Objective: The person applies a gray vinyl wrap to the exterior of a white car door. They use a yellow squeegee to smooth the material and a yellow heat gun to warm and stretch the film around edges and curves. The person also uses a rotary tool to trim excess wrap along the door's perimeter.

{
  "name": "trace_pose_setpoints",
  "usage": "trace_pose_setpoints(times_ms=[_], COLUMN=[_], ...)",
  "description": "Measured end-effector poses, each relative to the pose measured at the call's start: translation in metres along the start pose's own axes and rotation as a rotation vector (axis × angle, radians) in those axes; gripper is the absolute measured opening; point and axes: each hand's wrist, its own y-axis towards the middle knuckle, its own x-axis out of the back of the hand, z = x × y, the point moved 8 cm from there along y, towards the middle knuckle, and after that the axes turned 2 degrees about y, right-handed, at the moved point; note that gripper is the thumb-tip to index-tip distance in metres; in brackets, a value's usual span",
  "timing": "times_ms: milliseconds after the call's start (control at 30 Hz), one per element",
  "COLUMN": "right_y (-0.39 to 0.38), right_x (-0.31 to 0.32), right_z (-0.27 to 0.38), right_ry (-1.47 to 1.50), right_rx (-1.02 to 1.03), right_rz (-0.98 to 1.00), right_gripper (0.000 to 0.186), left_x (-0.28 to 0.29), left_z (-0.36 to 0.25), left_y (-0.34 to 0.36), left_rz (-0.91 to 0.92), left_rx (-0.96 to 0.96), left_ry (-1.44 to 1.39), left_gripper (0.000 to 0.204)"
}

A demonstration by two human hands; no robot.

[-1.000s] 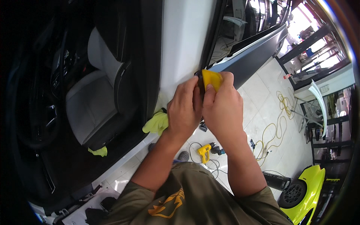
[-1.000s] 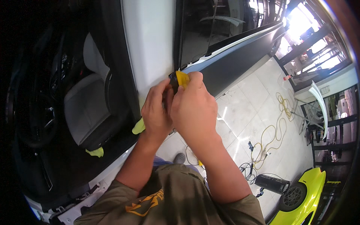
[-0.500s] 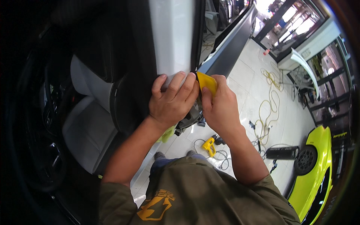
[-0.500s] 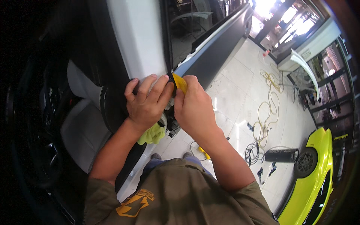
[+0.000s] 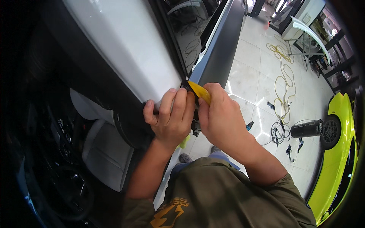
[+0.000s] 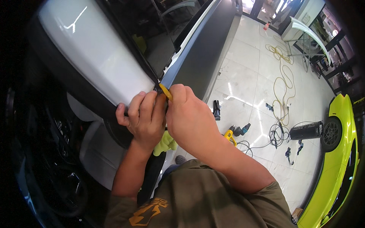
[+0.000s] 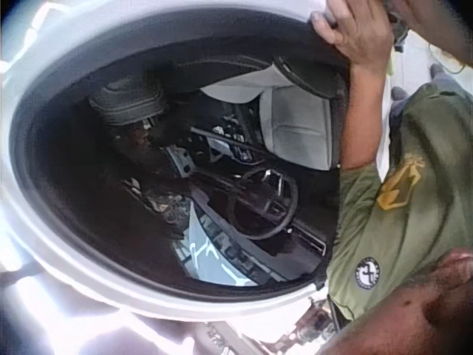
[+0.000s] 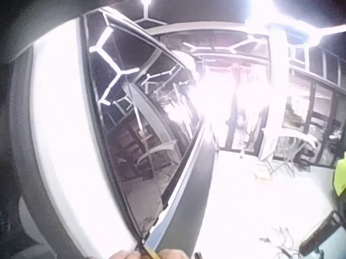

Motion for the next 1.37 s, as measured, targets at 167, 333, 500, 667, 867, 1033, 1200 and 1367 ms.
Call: trace_pose_setpoints(times_ms=[167,333,500,667,867,1033,1200,1367], right_y=[0.0,0.003,0.016,0.024,0.014,0.02,0.026,0.01], right_x=[-0.001,0.0,0.003,0.009,0.01,0.004,0.012,0.015], right_z=[0.001,0.003,0.004,0.012,0.014,0.015,0.011,-0.001], right_ry=[-0.019,-0.075,-0.147,-0.054,-0.114,-0.241,-0.191,-0.01], right_rx=[0.014,0.012,-0.043,-0.039,0.017,0.074,0.06,-0.016], right_rz=[0.01,0.007,0.047,0.104,0.004,-0.014,0.046,-0.026], right_gripper=[0.022,0.024,0.02,0.02,0.017,0.021,0.025,0.027], left_x=[-0.001,0.001,0.007,-0.001,0.004,0.029,0.022,0.001], left_z=[-0.002,-0.004,-0.001,-0.003,-0.006,0.004,-0.016,-0.015], left_y=[-0.004,-0.003,-0.007,-0.017,-0.009,-0.015,-0.018,-0.023], left_rz=[0.0,0.007,0.075,0.139,0.096,0.054,0.114,0.293], left_rx=[0.002,-0.004,-0.041,-0.116,0.038,0.31,0.646,0.768], left_ry=[0.033,0.02,0.005,-0.01,-0.2,-0.701,-0.958,-1.076], left_gripper=[0.01,0.011,0.015,0.023,0.028,0.03,0.039,0.052])
